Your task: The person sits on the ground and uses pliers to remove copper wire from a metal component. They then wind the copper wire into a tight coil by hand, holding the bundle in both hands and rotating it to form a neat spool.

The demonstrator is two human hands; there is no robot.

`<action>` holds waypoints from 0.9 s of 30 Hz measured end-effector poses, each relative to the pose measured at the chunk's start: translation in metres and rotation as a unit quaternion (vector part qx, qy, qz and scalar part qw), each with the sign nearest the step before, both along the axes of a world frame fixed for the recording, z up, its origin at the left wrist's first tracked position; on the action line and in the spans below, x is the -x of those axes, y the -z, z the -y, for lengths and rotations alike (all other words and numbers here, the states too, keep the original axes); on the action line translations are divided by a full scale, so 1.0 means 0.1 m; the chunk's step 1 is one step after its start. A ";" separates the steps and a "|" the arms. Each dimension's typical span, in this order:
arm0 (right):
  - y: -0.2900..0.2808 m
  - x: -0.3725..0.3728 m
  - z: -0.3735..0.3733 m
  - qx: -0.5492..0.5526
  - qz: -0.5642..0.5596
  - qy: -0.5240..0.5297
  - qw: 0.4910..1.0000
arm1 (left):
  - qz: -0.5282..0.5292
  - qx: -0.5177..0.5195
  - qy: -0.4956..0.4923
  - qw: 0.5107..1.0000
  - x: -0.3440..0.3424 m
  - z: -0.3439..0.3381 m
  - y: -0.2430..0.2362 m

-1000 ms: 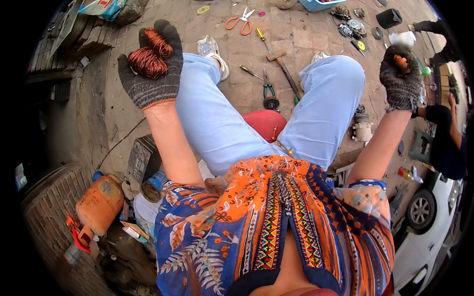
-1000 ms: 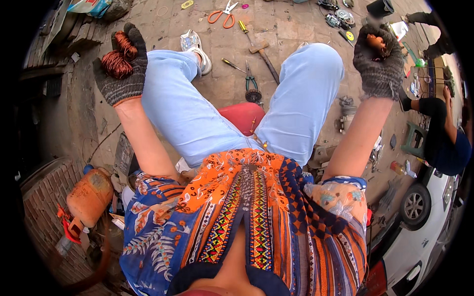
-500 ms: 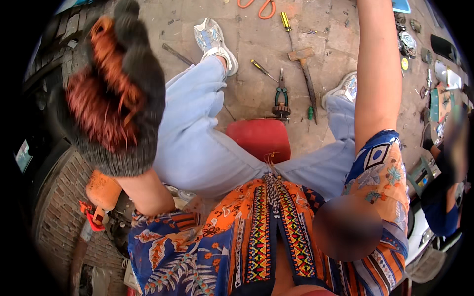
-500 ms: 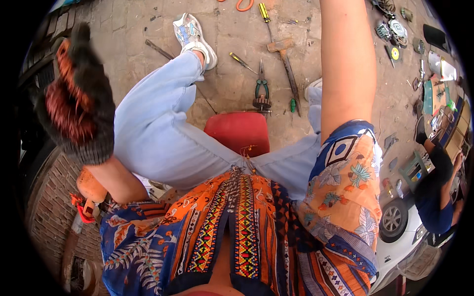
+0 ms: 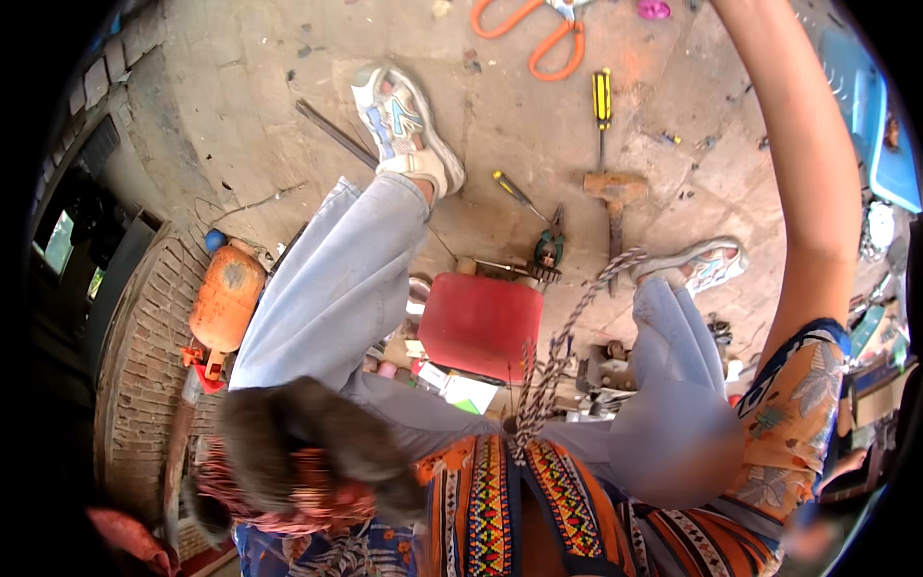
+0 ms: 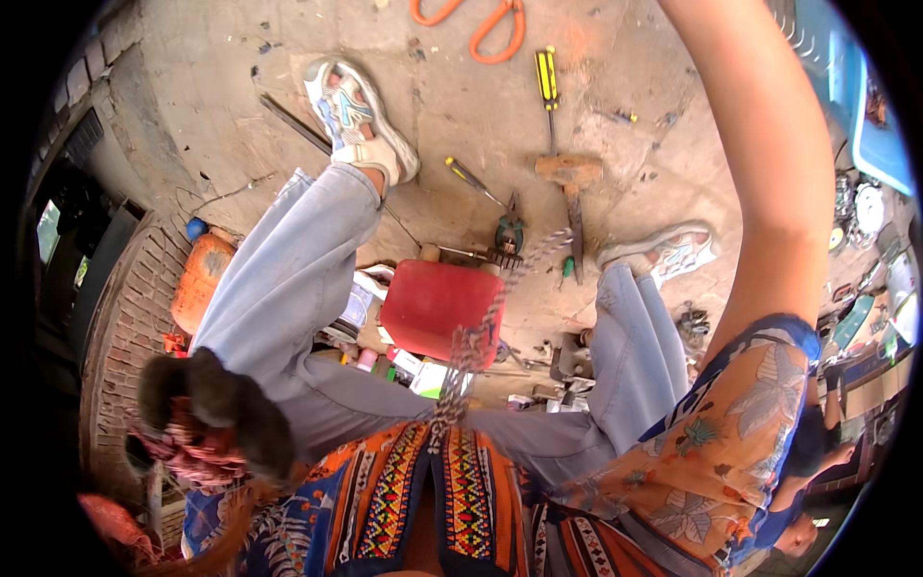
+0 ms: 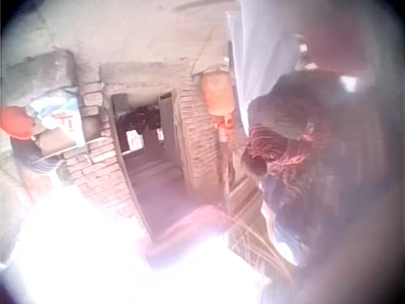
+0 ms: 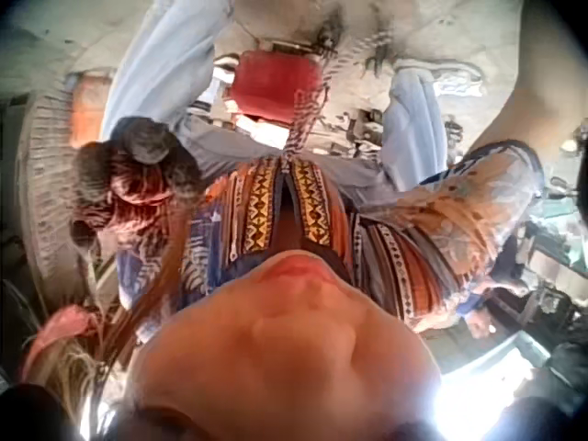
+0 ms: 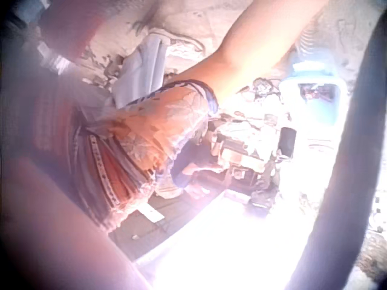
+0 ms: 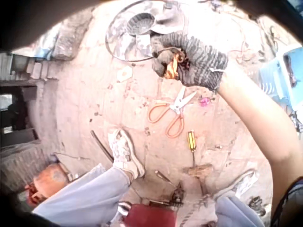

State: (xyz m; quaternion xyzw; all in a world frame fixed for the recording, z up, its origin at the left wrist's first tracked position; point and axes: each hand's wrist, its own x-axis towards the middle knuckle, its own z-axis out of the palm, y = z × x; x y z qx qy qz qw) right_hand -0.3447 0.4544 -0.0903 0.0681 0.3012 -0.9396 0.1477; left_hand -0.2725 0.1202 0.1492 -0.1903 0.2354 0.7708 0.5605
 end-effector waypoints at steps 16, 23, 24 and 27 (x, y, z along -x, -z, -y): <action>-2.89 -2.46 0.58 0.162 0.282 -0.055 0.944 | -0.143 -0.230 0.515 0.813 -0.95 -0.35 0.41; -4.57 -2.63 1.27 0.091 0.292 -0.032 0.952 | 0.277 -0.159 0.275 0.907 -1.90 0.08 0.17; -4.73 -2.62 1.36 0.077 0.302 -0.025 0.950 | 0.297 -0.143 0.231 0.915 -1.86 0.15 -0.10; -5.23 -2.52 1.43 0.099 0.285 -0.052 0.952 | 0.352 -0.139 0.068 0.923 -2.07 0.44 -0.71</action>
